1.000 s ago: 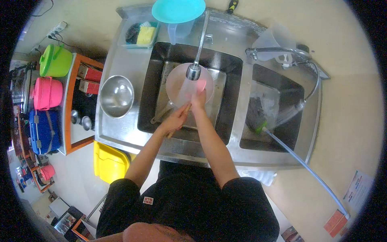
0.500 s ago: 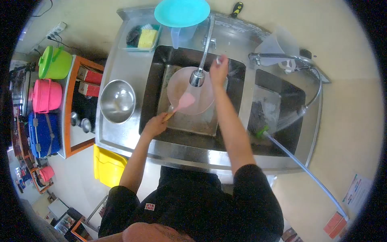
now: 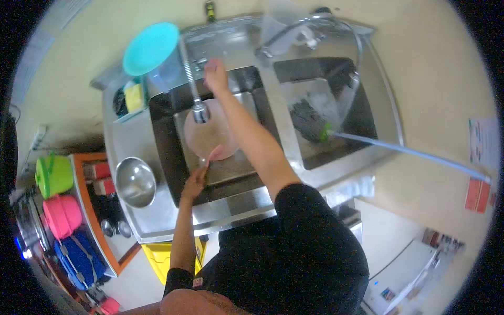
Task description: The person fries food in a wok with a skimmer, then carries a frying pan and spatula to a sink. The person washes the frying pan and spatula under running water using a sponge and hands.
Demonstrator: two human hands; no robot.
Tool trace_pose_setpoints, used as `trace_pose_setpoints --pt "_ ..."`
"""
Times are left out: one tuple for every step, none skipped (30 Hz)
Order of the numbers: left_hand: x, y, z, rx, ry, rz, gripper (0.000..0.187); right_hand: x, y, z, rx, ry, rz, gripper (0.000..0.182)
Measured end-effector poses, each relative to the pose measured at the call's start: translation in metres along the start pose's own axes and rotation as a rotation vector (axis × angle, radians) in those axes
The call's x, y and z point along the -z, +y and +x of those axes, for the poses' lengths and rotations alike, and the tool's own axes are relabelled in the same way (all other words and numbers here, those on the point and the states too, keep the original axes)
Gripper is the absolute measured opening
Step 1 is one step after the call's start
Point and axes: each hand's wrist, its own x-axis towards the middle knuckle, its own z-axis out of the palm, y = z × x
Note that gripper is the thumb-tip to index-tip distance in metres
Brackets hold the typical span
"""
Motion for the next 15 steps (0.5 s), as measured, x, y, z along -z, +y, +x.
trace_pose_setpoints --pt "-0.003 -0.009 0.01 0.037 -0.035 -0.035 0.046 0.024 -0.011 -0.043 0.006 -0.108 0.072 0.016" --pt "-0.006 -0.018 0.018 0.08 -0.068 -0.071 0.045 0.05 -0.036 -0.097 0.062 -0.113 0.141 0.016" --pt "-0.008 -0.022 0.022 0.062 -0.064 -0.191 0.044 0.087 -0.063 -0.147 0.078 -0.078 0.09 0.017" --pt "-0.01 -0.025 0.025 0.043 -0.062 -0.311 0.044 0.123 -0.087 -0.191 0.089 0.097 0.089 0.019" --pt "-0.007 -0.015 0.019 0.109 -0.087 -0.37 0.044 0.173 -0.108 -0.231 0.279 0.28 -0.007 0.019" --pt "0.004 0.005 0.008 0.175 -0.106 -0.431 0.045 0.25 -0.112 -0.249 0.521 0.433 -0.336 0.019" --pt "0.016 0.022 -0.002 0.245 -0.124 -0.483 0.045 0.313 -0.138 -0.268 0.518 0.689 -0.321 0.021" --pt "0.024 0.03 -0.011 0.196 -0.156 -0.518 0.046 0.397 -0.152 -0.271 0.602 0.961 -0.404 0.022" --pt "0.022 0.032 -0.015 0.177 -0.128 -0.613 0.046 0.471 -0.177 -0.277 0.662 1.143 -0.51 0.029" --pt "0.019 0.035 -0.021 0.158 -0.097 -0.71 0.046 0.554 -0.193 -0.281 0.543 1.417 -0.688 0.044" --pt "0.016 0.037 -0.022 0.133 -0.051 -0.818 0.046 0.595 -0.217 -0.281 0.465 1.551 -0.595 0.056" --pt "0.015 0.036 -0.026 0.149 -0.007 -0.783 0.044 0.623 -0.239 -0.272 0.387 1.668 -0.496 0.069" --pt "0.01 0.035 -0.024 0.146 0.041 -0.775 0.043 0.648 -0.253 -0.258 0.321 1.538 -0.414 0.073" --pt "0.005 0.031 -0.026 0.15 0.089 -0.763 0.042 0.669 -0.261 -0.244 0.249 1.407 -0.339 0.077" --pt "0.0 0.025 -0.031 0.16 0.128 -0.745 0.042 0.692 -0.266 -0.237 0.169 1.283 -0.27 0.082"
